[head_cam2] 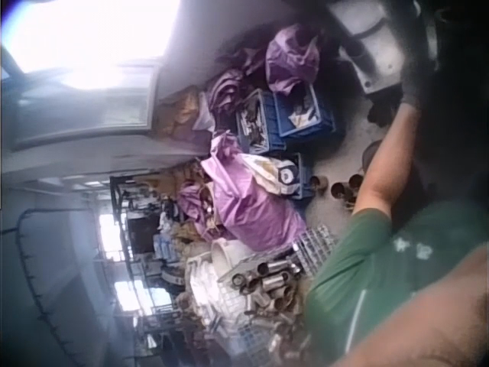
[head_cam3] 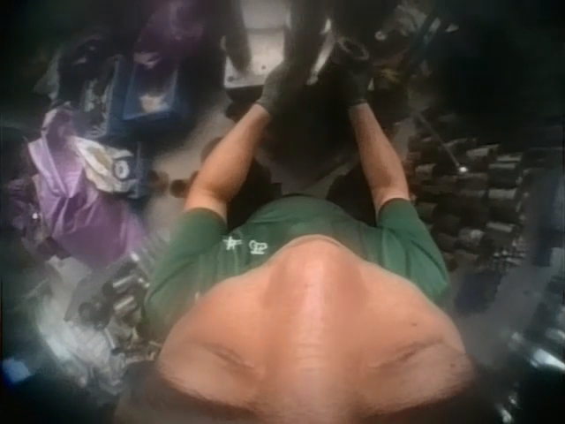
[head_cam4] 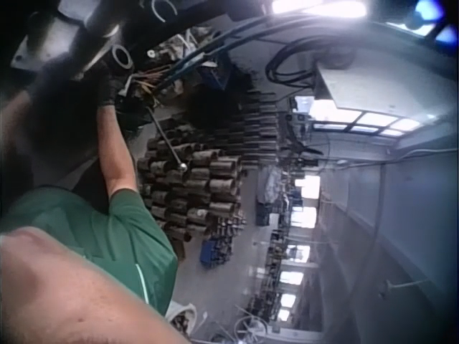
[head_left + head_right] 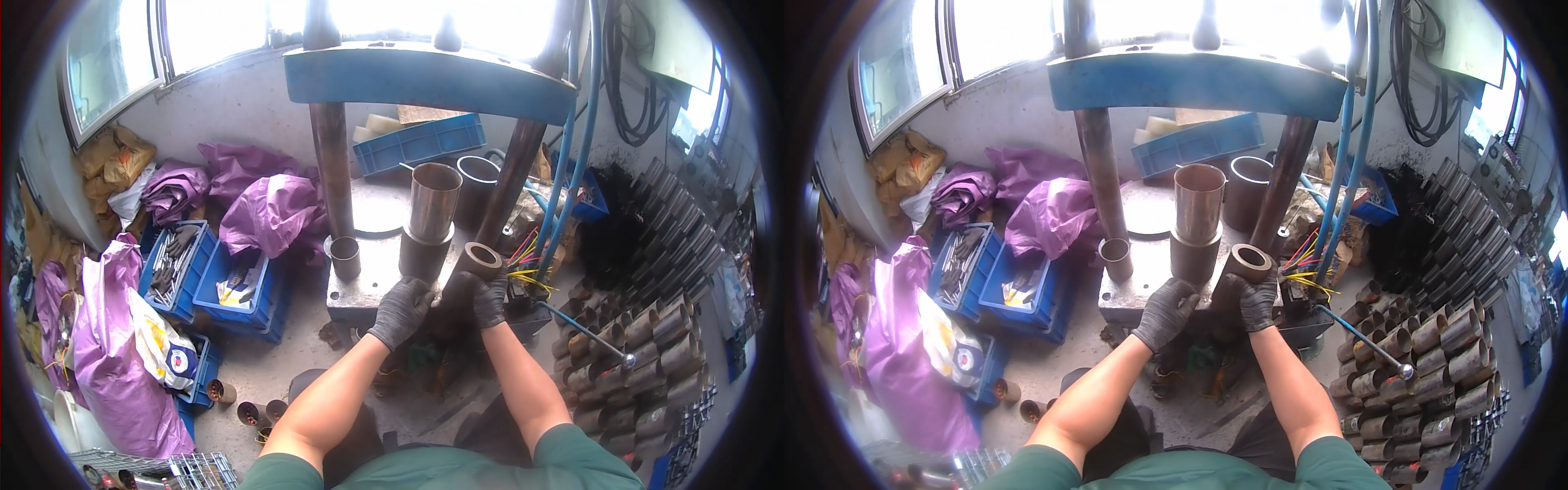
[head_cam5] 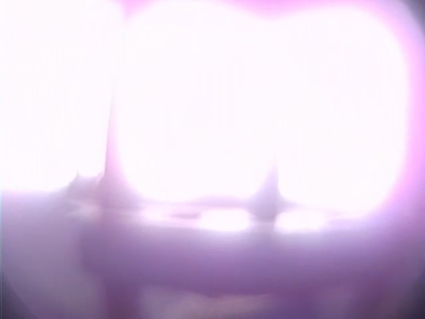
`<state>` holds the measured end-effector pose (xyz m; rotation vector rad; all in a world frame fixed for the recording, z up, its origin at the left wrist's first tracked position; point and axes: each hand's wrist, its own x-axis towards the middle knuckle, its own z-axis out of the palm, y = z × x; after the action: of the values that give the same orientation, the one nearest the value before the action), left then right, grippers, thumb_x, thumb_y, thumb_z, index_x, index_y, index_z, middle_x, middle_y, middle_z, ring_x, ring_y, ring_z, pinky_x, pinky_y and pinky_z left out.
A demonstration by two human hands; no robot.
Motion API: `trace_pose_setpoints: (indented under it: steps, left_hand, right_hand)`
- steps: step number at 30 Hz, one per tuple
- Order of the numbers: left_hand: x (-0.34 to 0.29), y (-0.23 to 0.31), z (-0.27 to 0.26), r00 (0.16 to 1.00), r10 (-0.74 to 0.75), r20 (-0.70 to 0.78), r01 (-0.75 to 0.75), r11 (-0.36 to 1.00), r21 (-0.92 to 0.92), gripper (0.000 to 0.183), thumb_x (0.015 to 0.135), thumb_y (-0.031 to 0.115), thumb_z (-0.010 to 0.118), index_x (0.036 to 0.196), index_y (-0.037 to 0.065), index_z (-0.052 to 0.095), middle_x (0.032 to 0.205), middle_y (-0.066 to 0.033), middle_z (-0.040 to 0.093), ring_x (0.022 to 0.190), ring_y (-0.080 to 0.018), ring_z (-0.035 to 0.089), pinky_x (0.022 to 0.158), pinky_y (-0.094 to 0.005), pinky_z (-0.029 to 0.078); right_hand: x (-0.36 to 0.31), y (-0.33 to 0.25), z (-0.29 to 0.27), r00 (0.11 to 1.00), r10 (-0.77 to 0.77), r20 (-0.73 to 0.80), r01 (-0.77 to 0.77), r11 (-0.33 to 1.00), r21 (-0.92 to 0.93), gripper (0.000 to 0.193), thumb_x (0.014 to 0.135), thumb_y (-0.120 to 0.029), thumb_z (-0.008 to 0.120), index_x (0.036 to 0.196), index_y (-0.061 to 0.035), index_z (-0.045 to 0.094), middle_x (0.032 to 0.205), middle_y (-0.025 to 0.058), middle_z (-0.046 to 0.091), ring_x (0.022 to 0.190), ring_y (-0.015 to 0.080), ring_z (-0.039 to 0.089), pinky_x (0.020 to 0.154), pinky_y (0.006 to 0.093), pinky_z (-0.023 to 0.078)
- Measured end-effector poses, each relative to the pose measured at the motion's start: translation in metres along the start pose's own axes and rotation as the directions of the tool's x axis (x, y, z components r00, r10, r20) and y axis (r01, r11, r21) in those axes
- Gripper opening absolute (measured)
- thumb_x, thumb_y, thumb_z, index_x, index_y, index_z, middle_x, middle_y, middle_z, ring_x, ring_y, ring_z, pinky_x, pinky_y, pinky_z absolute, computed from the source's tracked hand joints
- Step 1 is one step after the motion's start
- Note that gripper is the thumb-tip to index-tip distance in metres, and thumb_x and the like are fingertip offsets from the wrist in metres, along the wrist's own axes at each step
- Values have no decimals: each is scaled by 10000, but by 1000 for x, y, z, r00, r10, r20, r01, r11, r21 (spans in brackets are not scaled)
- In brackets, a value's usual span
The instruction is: The person selects a metal cylinder from a wire basket, places it into a press machine, and pulls a lever to compress the object before removing it and placing it down.
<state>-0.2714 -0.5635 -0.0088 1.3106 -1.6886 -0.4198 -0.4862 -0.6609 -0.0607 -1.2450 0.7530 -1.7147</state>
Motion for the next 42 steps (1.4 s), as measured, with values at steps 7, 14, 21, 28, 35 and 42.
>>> trace_pose_setpoints:
  steps: [7, 14, 21, 28, 35, 42]
  left_hand:
    - [2, 4, 2, 998, 25, -50, -28, 997, -71, 166, 937, 180, 745, 1023, 53, 684, 982, -170, 692, 880, -345, 695, 798, -431, 561]
    - [3, 0, 6, 999, -19, 38, 23, 996, -89, 193, 950, 247, 716, 1028, 73, 686, 1048, -180, 683, 992, -395, 675, 878, -485, 547]
    - [6, -8, 4, 1000, -11, 20, 13, 998, -66, 199, 953, 239, 736, 1031, 63, 684, 1008, -182, 681, 934, -374, 689, 836, -452, 556]
    - [4, -12, -9, 998, -44, 43, 46, 999, -29, 221, 952, 270, 737, 1017, 64, 691, 1000, -179, 689, 944, -376, 693, 846, -460, 553]
    - [11, -7, 11, 989, -2, 145, 7, 1000, -29, 233, 948, 282, 726, 1040, 69, 712, 1068, -158, 694, 1022, -368, 682, 911, -456, 549]
    - [11, -6, -4, 986, -19, 168, 19, 1000, 0, 233, 963, 285, 702, 1033, 63, 715, 1085, -173, 690, 1036, -381, 676, 926, -471, 544]
  right_hand:
    - [11, -117, 41, 935, -353, -26, 353, 935, 39, 900, 656, -122, 977, 1432, -63, 525, 1306, 68, 631, 1211, 224, 598, 1047, 395, 516]
    - [76, -180, 122, 878, -476, 37, 473, 878, 69, 946, 662, -66, 971, 1464, -81, 469, 1338, 75, 602, 1207, 225, 599, 1049, 399, 516]
    - [110, -188, 159, 898, -401, 183, 408, 913, -3, 864, 639, -78, 974, 1373, -86, 518, 1276, 56, 624, 1184, 215, 599, 1007, 376, 536]
    - [155, -161, 179, 883, -396, 251, 461, 832, -309, 490, 898, -88, 795, 1329, -33, 568, 1222, 78, 661, 1100, 180, 643, 926, 308, 573]
    - [234, -101, 176, 802, -542, 252, 410, 806, 427, 498, 868, -119, 843, 1282, 13, 601, 1181, 101, 699, 1017, 176, 677, 847, 298, 590]
    - [193, -159, 187, 835, -450, 317, 545, 591, -595, 325, 900, -126, 813, 1166, 5, 679, 1109, 96, 728, 974, 180, 691, 854, 278, 583]
